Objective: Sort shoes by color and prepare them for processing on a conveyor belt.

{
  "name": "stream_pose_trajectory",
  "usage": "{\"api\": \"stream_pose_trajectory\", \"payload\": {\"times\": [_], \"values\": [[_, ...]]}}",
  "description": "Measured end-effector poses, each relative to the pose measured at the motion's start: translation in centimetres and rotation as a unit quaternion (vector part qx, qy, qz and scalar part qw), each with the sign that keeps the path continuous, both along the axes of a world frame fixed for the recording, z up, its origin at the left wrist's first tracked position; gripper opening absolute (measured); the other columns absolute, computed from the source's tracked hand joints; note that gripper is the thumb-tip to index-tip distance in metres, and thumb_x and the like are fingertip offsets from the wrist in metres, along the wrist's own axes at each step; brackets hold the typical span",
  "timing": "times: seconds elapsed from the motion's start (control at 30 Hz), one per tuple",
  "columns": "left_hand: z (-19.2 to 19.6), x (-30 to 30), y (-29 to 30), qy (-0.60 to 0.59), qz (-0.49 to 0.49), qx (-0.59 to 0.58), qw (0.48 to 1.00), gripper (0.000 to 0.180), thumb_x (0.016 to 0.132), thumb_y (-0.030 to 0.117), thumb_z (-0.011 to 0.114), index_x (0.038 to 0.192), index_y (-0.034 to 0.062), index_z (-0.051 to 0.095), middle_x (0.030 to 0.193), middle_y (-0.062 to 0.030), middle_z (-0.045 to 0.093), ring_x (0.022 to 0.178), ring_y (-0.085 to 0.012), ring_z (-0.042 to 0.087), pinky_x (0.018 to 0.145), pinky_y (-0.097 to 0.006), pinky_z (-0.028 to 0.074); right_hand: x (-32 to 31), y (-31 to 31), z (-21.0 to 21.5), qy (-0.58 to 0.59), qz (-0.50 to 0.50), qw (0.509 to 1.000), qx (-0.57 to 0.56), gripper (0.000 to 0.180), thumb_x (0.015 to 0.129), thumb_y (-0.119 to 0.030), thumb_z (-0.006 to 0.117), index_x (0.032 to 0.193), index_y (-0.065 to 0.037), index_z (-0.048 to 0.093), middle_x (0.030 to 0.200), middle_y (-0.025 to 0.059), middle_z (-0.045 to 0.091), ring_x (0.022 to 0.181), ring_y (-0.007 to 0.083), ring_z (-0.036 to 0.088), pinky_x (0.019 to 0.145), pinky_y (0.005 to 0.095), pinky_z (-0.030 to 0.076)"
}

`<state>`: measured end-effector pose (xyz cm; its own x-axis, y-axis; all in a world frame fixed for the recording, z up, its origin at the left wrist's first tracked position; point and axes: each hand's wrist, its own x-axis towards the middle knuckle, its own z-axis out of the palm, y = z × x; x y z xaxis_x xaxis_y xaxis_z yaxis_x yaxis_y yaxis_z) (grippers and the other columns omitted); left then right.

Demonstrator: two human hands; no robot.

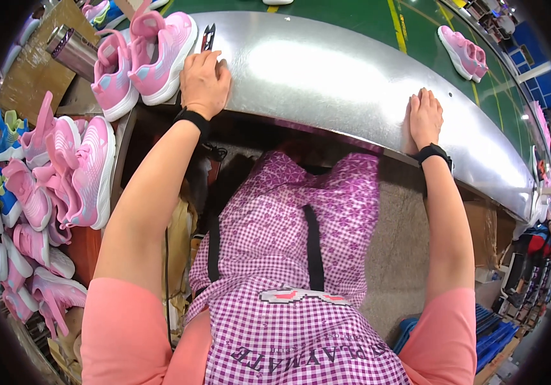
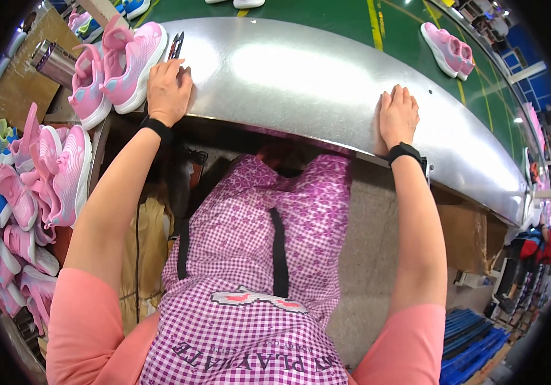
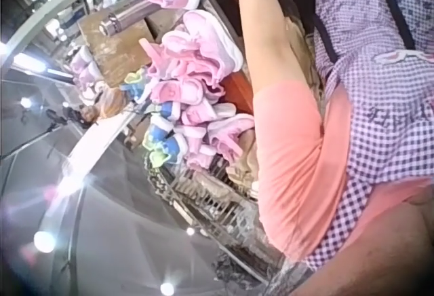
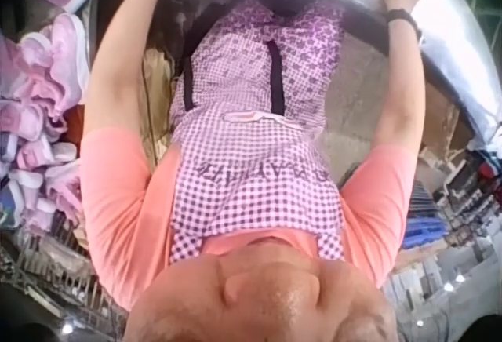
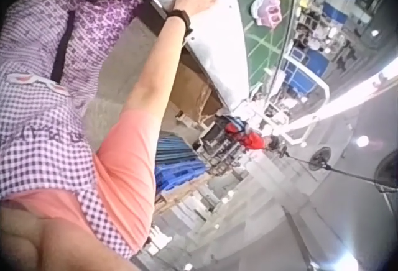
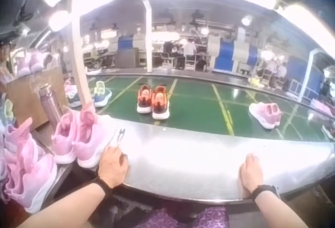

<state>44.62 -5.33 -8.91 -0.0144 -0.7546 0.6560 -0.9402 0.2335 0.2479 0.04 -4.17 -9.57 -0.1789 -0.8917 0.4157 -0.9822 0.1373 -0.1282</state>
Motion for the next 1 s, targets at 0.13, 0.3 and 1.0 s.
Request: {"api": "stream_pose_trajectory", "payload": {"times": [0.13, 0.3, 1.0], "values": [[0.9, -0.5, -0.1, -0.029, -0.002, -0.046, 0.999, 0.025, 0.08, 0.019, 0.058, 0.103, 0.0101, 0.063, 0.103, -0.0054, 0.061, 0.108, -0.026, 0.049, 0.091, -0.043, 0.036, -0.2, 0.1, 0.9, 0.016, 0.001, 1.0, -0.025, 0.046, 0.094, -0.034, 0.042, 0.129, -0.004, 0.045, 0.136, 0.0183, 0.045, 0.125, 0.0398, 0.038, 0.103, 0.0502, 0.032], [1.0, -0.7, 0.5, -0.041, -0.002, -0.045, 0.998, 0.029, 0.078, 0.014, 0.059, 0.107, 0.0104, 0.061, 0.107, -0.0065, 0.058, 0.11, -0.0255, 0.048, 0.092, -0.041, 0.032, 0.8, 0.5, 0.5, 0.017, -0.002, 0.999, -0.032, 0.046, 0.093, -0.03, 0.045, 0.128, -0.001, 0.045, 0.133, 0.0184, 0.046, 0.124, 0.0394, 0.04, 0.101, 0.0498, 0.032], [8.9, -9.8, -24.2, -0.214, 0.007, 0.149, 0.965, 0.084, 0.059, 0.068, 0.069, 0.13, 0.0287, 0.049, 0.14, -0.023, 0.034, 0.134, -0.0351, 0.025, 0.106, -0.046, 0.014, 0.2, 3.1, 1.9, -0.015, 0.003, 0.999, 0.048, 0.046, 0.092, -0.02, 0.047, 0.132, 0.001, 0.041, 0.138, 0.0216, 0.039, 0.131, 0.0383, 0.031, 0.107, 0.046, 0.026]]}}
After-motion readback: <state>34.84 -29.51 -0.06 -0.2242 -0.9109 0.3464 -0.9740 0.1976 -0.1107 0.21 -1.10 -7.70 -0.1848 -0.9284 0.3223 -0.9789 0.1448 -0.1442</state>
